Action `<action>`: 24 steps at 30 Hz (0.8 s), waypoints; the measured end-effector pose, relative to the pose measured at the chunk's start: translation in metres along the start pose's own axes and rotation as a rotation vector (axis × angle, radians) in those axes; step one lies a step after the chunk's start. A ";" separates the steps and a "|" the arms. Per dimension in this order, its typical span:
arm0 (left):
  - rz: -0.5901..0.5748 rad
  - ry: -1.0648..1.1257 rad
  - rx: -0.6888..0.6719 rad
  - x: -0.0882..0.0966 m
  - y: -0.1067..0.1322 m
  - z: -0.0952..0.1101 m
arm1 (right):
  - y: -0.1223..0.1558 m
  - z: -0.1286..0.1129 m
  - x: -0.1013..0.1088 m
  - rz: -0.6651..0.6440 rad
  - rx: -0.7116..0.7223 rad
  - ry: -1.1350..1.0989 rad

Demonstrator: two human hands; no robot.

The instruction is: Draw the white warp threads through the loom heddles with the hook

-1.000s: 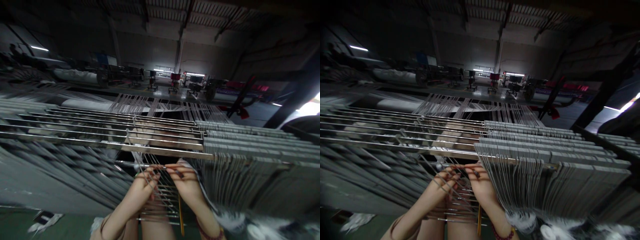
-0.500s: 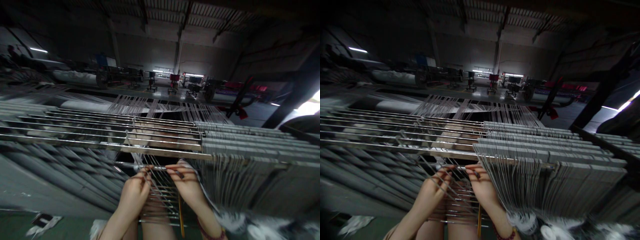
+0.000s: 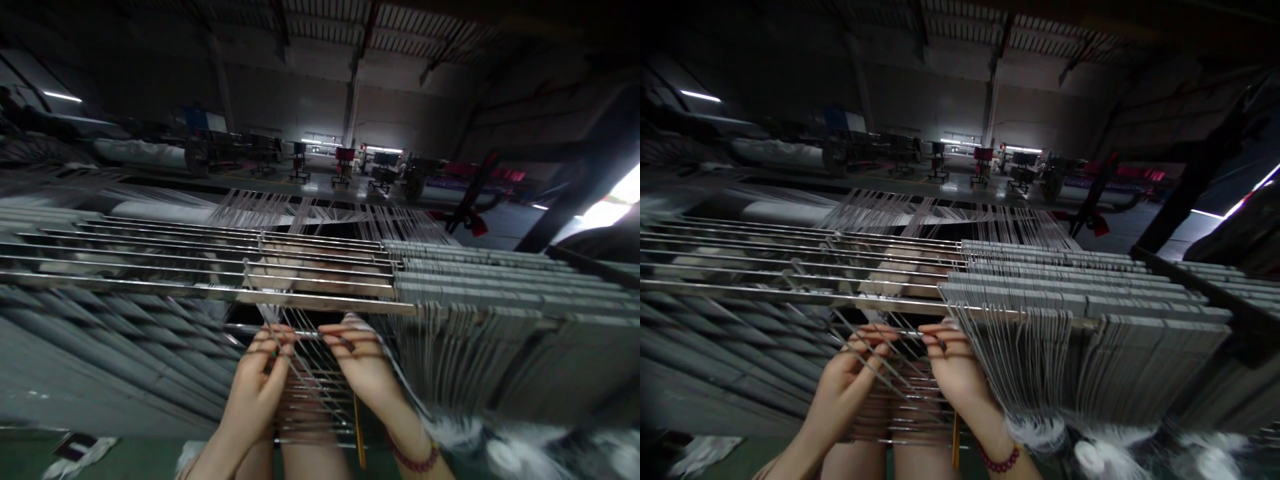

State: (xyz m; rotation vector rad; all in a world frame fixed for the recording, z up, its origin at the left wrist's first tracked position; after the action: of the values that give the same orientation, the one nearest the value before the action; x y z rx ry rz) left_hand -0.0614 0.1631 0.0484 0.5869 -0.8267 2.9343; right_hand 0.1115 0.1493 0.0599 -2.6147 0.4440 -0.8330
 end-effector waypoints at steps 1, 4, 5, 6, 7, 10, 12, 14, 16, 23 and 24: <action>-0.049 0.022 -0.027 -0.001 0.002 0.007 | -0.001 -0.001 -0.003 -0.006 0.006 -0.004; -0.273 -0.033 -0.098 -0.017 0.009 0.018 | -0.004 -0.006 -0.011 -0.027 0.022 -0.025; -0.320 -0.061 -0.092 -0.022 0.010 0.016 | -0.004 -0.007 -0.012 -0.028 0.024 -0.030; -0.325 -0.072 -0.060 -0.025 0.008 0.010 | -0.004 -0.008 -0.010 -0.024 0.024 -0.035; -0.278 -0.051 -0.002 -0.023 0.005 0.002 | -0.004 -0.009 -0.007 -0.013 0.023 -0.041; -0.057 0.120 0.202 -0.012 -0.008 -0.026 | 0.000 -0.012 0.010 0.043 0.049 -0.078; -0.036 0.221 0.295 -0.010 -0.015 -0.034 | 0.003 -0.015 0.019 0.061 0.096 -0.095; -0.104 0.323 0.357 -0.012 -0.016 -0.030 | 0.003 -0.015 0.018 0.016 0.109 -0.067; -0.166 0.466 0.446 -0.016 -0.010 -0.020 | 0.001 -0.011 0.009 -0.064 0.068 -0.024; -0.267 0.242 0.276 -0.024 0.024 -0.011 | -0.001 -0.007 -0.007 -0.115 -0.021 -0.040; -0.185 0.114 0.212 -0.019 0.023 -0.016 | 0.000 -0.008 -0.002 -0.088 -0.013 -0.050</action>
State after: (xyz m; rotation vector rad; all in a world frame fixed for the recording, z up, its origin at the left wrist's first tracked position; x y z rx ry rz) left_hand -0.0526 0.1524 0.0174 0.4725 -0.4284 2.8698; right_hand 0.1050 0.1480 0.0648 -2.6774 0.3237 -0.7921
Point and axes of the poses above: each hand's wrist, its own y-axis away from the middle knuckle, its own x-axis out of the back of the hand, z = x × y, the point moved 6 cm from there along -y, towards the middle knuckle, and after that the axes turned 4 degrees about y, right-handed, at the moved point
